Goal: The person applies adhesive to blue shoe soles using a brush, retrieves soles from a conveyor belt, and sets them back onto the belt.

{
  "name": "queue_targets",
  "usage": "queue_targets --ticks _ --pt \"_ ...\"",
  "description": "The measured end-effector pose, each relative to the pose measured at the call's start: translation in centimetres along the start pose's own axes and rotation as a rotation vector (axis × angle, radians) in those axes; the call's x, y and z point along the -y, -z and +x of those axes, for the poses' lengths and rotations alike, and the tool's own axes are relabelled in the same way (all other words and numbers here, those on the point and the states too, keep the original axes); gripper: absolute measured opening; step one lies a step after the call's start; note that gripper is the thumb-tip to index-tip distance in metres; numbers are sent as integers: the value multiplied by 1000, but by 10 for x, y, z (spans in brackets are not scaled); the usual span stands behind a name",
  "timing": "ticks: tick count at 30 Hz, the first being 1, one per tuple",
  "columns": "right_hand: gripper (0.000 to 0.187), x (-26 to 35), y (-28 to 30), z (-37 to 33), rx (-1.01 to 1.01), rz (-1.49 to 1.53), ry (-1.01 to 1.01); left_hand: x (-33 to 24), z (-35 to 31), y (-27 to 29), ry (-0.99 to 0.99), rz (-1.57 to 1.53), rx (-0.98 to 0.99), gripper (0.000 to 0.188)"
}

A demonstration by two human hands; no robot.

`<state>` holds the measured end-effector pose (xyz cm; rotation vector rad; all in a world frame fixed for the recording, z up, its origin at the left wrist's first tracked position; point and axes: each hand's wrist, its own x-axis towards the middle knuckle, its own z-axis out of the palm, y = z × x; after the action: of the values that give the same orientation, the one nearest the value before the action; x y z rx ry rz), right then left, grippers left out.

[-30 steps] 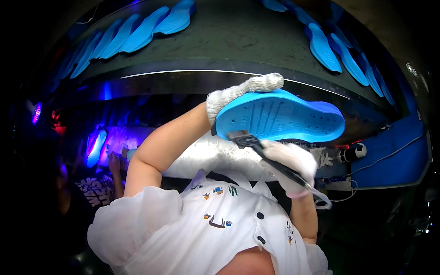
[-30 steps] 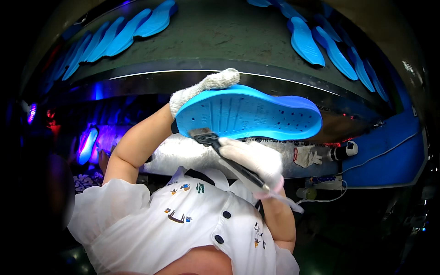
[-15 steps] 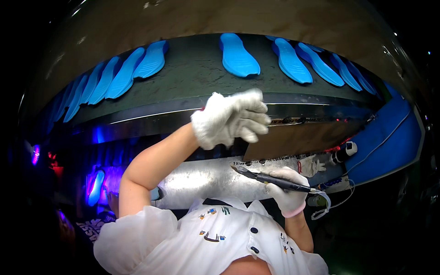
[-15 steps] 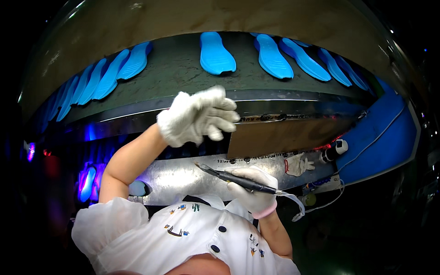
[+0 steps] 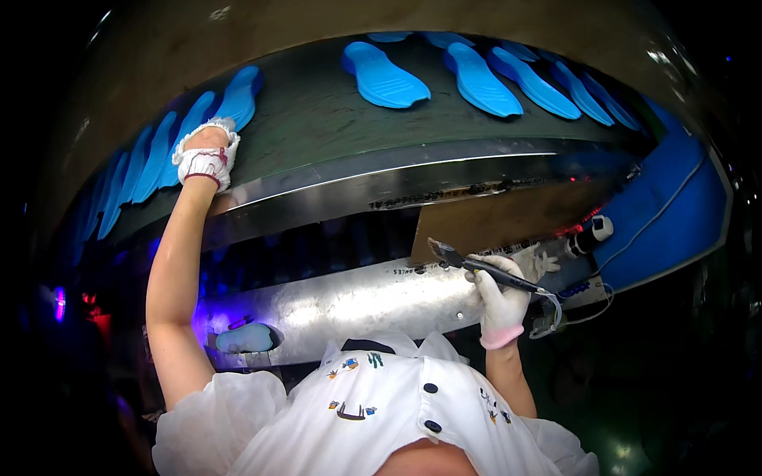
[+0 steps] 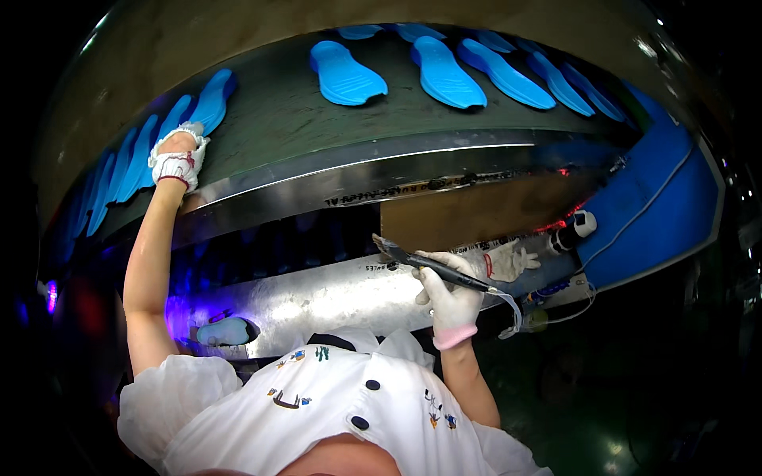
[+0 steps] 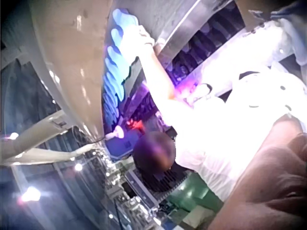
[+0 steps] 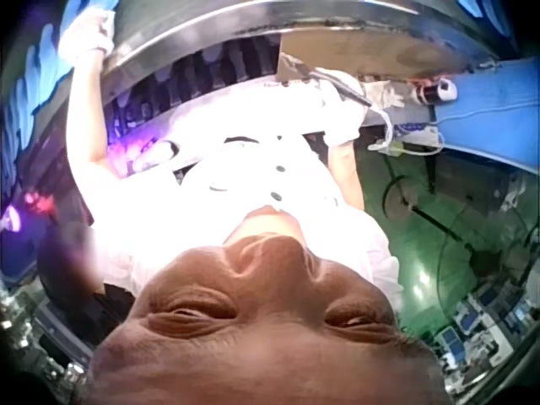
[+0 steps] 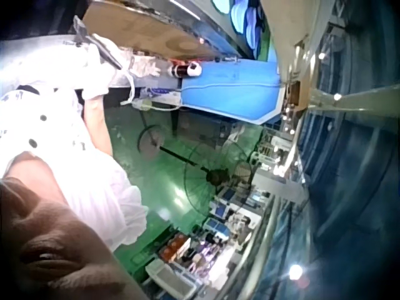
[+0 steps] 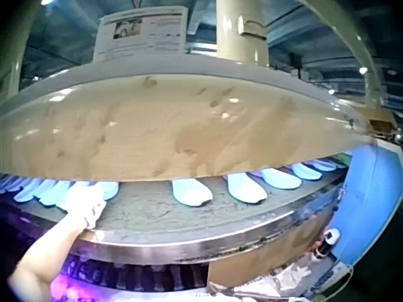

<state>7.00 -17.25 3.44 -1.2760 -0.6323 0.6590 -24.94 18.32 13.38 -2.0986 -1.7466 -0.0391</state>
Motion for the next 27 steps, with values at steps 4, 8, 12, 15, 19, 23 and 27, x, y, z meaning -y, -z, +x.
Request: queue_targets --ticks 4,8,12,15,19,23,27 --pt "15 -9 3 9 -135 -67 -65 18 -60 1 -50 -375 -323 35" --pt "18 -17 3 24 -138 149 -88 7 -148 15 -53 -780 -556 29" --pt "20 -15 -2 36 -83 259 -112 -15 -216 29 95 -1432 -764 37" --pt "20 -13 -9 39 -23 331 -158 -24 -223 35 -91 -2975 -108 62" --pt "18 -14 -18 40 12 458 -240 -48 -210 24 -43 -3288 965 108" --pt "20 -12 -22 30 50 446 -244 -68 -202 0 -24 -3259 1016 111" --pt "18 4 -33 24 19 351 -224 -76 -199 -4 156 -3363 1249 113"
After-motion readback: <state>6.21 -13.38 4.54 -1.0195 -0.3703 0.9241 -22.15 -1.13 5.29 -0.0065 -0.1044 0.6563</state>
